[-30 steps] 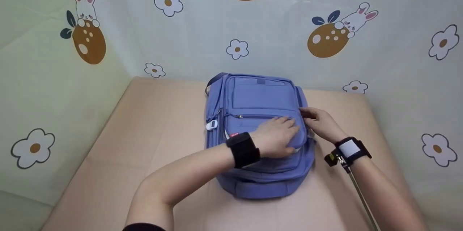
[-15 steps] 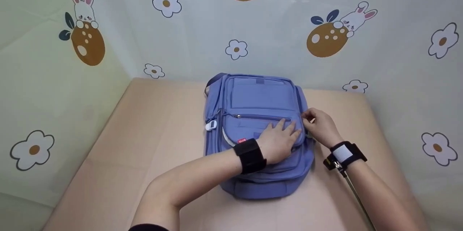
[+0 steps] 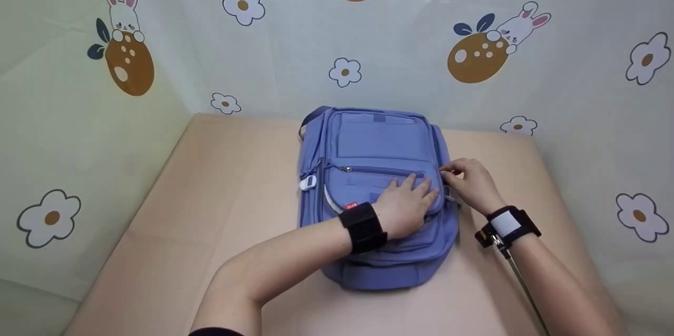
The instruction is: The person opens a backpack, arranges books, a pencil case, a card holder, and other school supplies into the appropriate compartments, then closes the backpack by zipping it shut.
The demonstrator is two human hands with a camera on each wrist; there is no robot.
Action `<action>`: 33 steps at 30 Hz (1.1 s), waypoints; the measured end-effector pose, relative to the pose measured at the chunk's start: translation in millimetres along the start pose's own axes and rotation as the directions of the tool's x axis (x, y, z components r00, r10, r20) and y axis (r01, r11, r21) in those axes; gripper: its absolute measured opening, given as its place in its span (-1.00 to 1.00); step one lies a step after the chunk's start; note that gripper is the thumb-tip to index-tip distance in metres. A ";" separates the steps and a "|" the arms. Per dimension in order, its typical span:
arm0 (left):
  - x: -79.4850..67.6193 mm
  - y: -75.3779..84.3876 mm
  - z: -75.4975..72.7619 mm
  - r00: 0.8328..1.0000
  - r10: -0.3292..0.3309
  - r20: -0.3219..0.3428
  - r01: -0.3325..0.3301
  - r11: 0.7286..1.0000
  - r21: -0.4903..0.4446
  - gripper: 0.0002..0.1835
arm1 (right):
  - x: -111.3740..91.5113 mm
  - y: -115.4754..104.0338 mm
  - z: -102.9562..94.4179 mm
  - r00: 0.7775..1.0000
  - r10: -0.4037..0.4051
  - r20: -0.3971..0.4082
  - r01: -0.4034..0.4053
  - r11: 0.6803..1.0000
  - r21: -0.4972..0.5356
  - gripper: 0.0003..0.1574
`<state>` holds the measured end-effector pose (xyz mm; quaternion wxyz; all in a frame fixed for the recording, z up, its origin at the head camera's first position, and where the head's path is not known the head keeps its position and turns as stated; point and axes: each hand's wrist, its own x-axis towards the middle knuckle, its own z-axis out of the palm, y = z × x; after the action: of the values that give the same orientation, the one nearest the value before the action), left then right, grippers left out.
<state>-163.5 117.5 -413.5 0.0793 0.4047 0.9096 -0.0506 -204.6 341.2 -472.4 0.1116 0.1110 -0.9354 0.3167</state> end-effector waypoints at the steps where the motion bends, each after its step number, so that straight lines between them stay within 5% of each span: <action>1: 0.4 0.3 0.2 1.000 0.000 0.003 0.000 1.000 0.000 -0.36 | -1.9 -1.0 -1.2 0.999 -0.033 -0.013 0.032 0.999 -0.043 -0.86; 8: 2.2 0.6 0.4 1.000 -0.005 0.006 0.005 1.000 -0.010 -0.32 | -18.0 -15.6 -10.5 0.973 -0.228 -0.034 0.206 0.926 -0.318 -0.89; 18: 3.5 0.8 2.1 1.000 -0.006 -0.009 0.007 1.000 0.013 -0.28 | -46.1 -30.9 -16.8 0.949 -0.315 0.003 0.289 0.867 -0.407 -0.92; 26: -1.3 -2.1 2.4 1.000 0.009 -0.025 -0.009 1.000 -0.007 -0.33 | -57.8 -35.8 -16.0 0.956 -0.292 0.013 0.275 0.883 -0.382 -0.94; 33: -19.9 -10.1 6.6 0.994 0.071 -0.079 -0.069 0.997 0.024 -0.40 | -61.5 -35.2 -13.3 0.965 -0.261 -0.012 0.238 0.898 -0.371 -0.94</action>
<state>-157.2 95.3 -416.1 0.0401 0.4390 0.8966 -0.0414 -134.6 330.6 -459.2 0.1988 0.1976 -0.9520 0.1232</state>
